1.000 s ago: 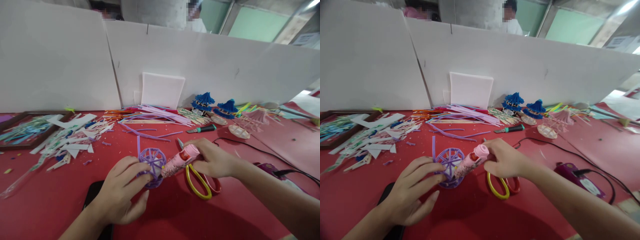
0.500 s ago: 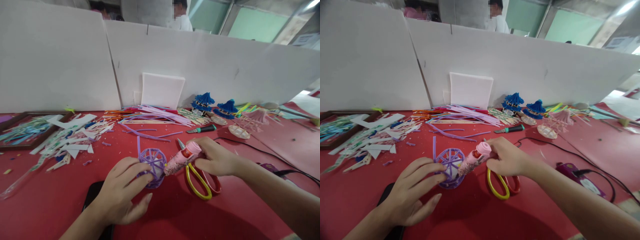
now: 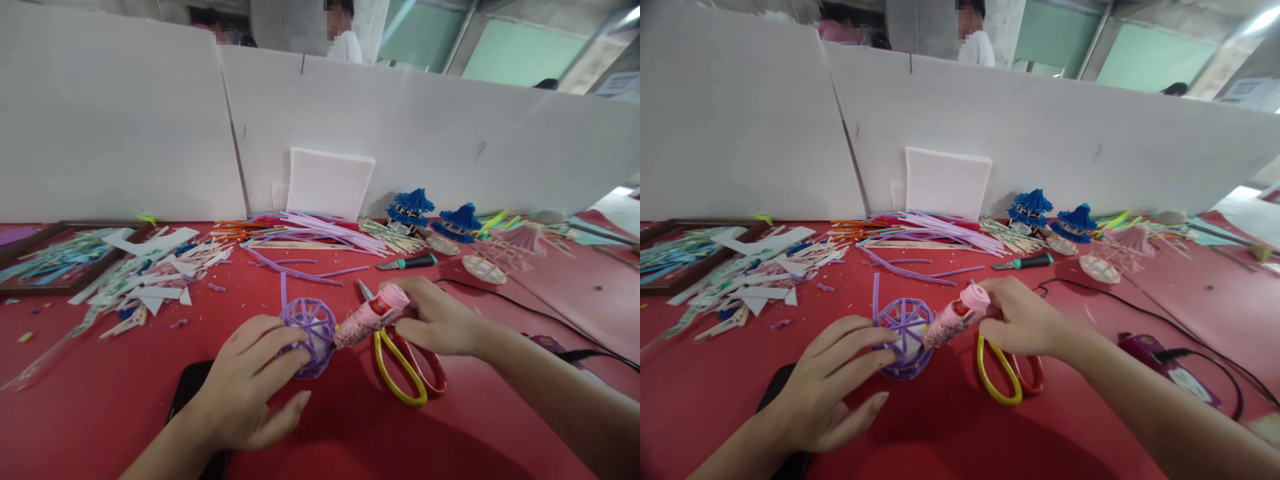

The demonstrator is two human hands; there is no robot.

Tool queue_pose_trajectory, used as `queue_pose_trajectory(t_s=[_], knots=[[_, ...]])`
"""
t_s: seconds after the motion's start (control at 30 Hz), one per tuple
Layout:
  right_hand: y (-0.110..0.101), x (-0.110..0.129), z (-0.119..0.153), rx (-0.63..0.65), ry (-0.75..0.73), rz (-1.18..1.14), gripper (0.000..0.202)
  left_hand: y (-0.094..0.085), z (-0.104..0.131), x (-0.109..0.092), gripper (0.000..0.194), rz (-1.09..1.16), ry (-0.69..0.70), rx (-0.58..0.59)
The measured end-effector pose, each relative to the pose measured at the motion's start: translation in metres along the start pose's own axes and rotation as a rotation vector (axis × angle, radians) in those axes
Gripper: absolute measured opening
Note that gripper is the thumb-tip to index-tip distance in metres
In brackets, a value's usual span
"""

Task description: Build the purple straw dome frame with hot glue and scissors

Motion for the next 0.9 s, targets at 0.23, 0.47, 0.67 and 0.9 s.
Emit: queue_pose_trajectory(t_s=[0.23, 0.47, 0.67, 0.9], knots=[[-0.004, 0.0001, 0.0019, -0.017, 0.028, 0.006, 0.014, 0.0002, 0.0001, 0.0001, 0.02, 0.0, 0.008, 0.011], [-0.0052, -0.0067, 0.0026, -0.031, 0.042, 0.011, 0.012, 0.0007, 0.0003, -0.0002, 0.02, -0.006, 0.014, 0.013], [-0.0056, -0.0064, 0.0019, -0.033, 0.039, -0.027, 0.016, 0.0003, 0.0001, 0.0001, 0.02, -0.025, 0.017, 0.012], [-0.0063, -0.0062, 0.0006, -0.056, 0.01, 0.0, 0.017, 0.0004, 0.0003, 0.0005, 0.021, -0.032, 0.024, 0.015]])
Point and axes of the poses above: each hand's wrist, its own z-axis away from the middle knuckle, its own y-axis out of the palm, x = y × z, the point moved 3 cm from there along -z, towards the middle knuckle, and after that the axes turned 9 degrees about -z, right-handed, at the moved point
